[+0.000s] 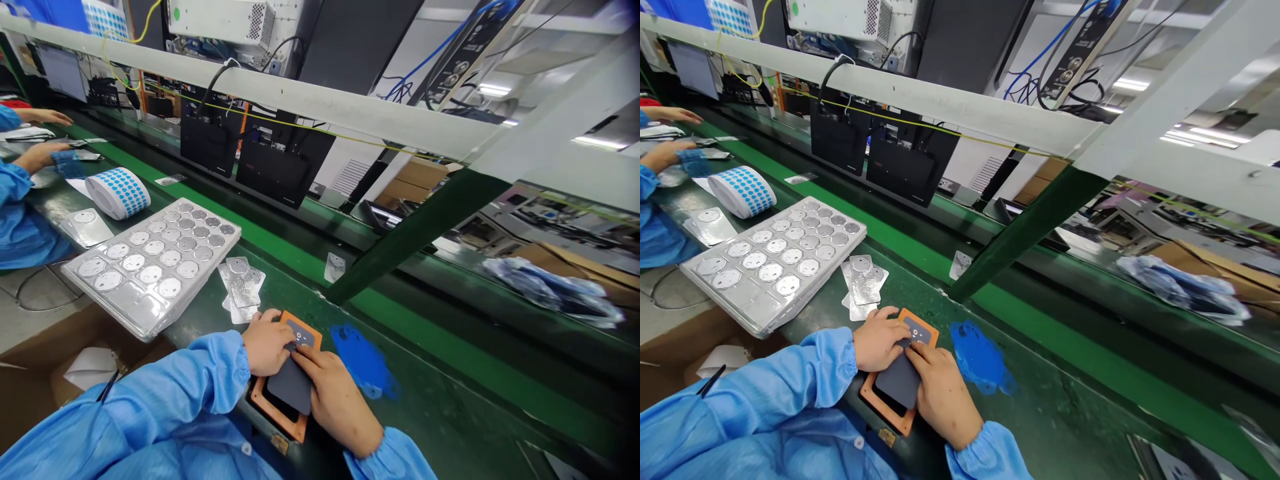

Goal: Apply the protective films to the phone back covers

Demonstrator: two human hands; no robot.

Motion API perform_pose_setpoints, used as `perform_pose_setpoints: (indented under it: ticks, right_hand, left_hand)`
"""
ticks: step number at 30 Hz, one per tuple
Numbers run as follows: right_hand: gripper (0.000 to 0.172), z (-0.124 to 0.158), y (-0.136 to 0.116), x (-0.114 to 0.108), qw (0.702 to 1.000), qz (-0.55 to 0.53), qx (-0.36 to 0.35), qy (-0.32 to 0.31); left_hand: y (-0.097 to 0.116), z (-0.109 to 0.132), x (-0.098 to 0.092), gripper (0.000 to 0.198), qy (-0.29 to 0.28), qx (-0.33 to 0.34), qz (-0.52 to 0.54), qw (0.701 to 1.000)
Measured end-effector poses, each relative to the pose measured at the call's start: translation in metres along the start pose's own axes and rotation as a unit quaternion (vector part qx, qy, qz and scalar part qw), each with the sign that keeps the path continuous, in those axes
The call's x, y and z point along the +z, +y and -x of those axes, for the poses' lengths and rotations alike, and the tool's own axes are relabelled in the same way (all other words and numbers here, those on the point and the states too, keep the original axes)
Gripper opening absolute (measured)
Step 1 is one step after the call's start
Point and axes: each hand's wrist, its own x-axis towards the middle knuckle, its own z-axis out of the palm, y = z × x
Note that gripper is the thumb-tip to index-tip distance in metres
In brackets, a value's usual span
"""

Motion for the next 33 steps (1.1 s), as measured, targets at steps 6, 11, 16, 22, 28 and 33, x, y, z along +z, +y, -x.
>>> perform_pose_setpoints:
  ticks: [6,11,16,22,28,33]
  right_hand:
    - [0.052,-0.033,0.017,-0.021,0.996,-0.076,0.037,-0.034]
    - [0.046,-0.107,0.016,0.015,0.986,-0.031,0.149,0.065]
    - [0.055,-0.126,0.012,0.044,0.985,-0.014,0.165,0.053]
    - [0.066,-0.124,0.011,0.052,0.978,0.087,0.178,0.066]
    - [0.047,-0.106,0.007,0.039,0.956,0.041,0.074,0.281]
    - [0.039,-0.026,0.012,0.043,0.912,0.029,0.216,0.347]
  left_hand:
    - [0.003,-0.001,-0.005,0.028,-0.053,-0.007,-0.069,0.996]
    - [0.007,0.009,0.002,0.019,0.006,-0.06,-0.056,0.997]
    - [0.011,0.026,0.011,0.02,0.068,-0.085,-0.033,0.993]
    - [0.013,0.038,0.01,0.023,0.042,-0.068,-0.043,0.996]
    - [0.024,0.053,0.006,0.026,0.032,-0.101,-0.028,0.994]
    - [0.032,0.064,0.003,0.029,0.039,-0.116,0.019,0.992]
